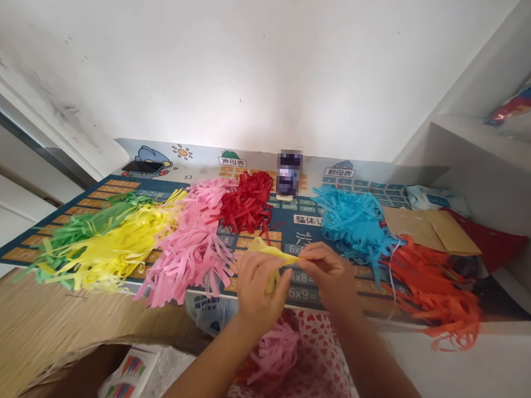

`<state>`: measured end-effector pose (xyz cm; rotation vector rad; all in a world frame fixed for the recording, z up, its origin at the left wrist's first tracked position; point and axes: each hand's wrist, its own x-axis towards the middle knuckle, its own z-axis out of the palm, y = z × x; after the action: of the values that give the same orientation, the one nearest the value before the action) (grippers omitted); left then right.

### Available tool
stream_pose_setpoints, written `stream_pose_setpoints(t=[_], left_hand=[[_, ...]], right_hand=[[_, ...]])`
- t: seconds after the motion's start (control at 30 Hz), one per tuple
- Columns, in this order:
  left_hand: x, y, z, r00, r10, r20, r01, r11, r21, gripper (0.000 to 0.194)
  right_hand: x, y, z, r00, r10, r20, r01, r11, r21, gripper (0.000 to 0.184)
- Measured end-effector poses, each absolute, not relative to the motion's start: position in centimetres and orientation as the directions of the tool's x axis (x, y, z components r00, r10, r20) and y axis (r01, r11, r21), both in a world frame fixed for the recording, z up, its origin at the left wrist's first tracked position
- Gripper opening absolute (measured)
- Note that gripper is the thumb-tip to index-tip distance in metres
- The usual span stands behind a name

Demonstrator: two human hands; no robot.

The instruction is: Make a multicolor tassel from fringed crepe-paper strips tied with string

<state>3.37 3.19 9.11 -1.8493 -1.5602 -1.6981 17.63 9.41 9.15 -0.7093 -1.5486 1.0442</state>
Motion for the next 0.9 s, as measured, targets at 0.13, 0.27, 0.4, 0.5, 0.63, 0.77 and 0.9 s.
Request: stream_pose_setpoints(t=[0.13, 0.27, 0.4, 0.5, 0.63, 0.77, 0.9], left_hand=[[3.7, 3.4, 9.1, -0.131, 0.518, 0.845, 0.788, -0.463, 0.406, 0.016], [3.8, 3.6, 9.3, -0.139, 0.515, 0.846, 0.777, -0.473, 0.416, 0.018], [3.9, 3.7, 9.5, -0.148, 0.527, 0.837, 0.761, -0.479, 0.437, 0.012], [3.9, 3.8, 9.4, -0.159, 0.575, 0.802, 0.714, -0.495, 0.496, 0.006], [3.6, 3.6, 9.1, -0.098, 0.687, 0.720, 0.663, -0.494, 0.562, 0.006], [3.3, 3.3, 9.1, -0.064, 0.734, 0.676, 0.618, -0.503, 0.604, 0.012], [2.9, 2.9, 9.7, -0.073, 0.734, 0.675, 0.669, -0.466, 0.579, 0.012]], right_hand=[[17.4, 9.3, 8.4, -0.228, 0.895, 0.382, -0.289, 0.313, -0.905, 0.007], [17.4, 9.0, 8.2, -0.244, 0.904, 0.350, -0.350, 0.254, -0.902, 0.007], [17.6, 9.0, 8.0, -0.256, 0.902, 0.347, -0.351, 0.248, -0.903, 0.008], [17.7, 9.0, 7.7, -0.249, 0.898, 0.363, -0.346, 0.268, -0.899, 0.011], [18.0, 9.0, 7.5, -0.236, 0.885, 0.402, -0.289, 0.331, -0.898, 0.014], [18.2, 9.0, 7.6, -0.280, 0.855, 0.437, -0.270, 0.367, -0.890, 0.015], [18.4, 9.0, 8.0, -0.269, 0.831, 0.486, -0.274, 0.418, -0.866, 0.016]])
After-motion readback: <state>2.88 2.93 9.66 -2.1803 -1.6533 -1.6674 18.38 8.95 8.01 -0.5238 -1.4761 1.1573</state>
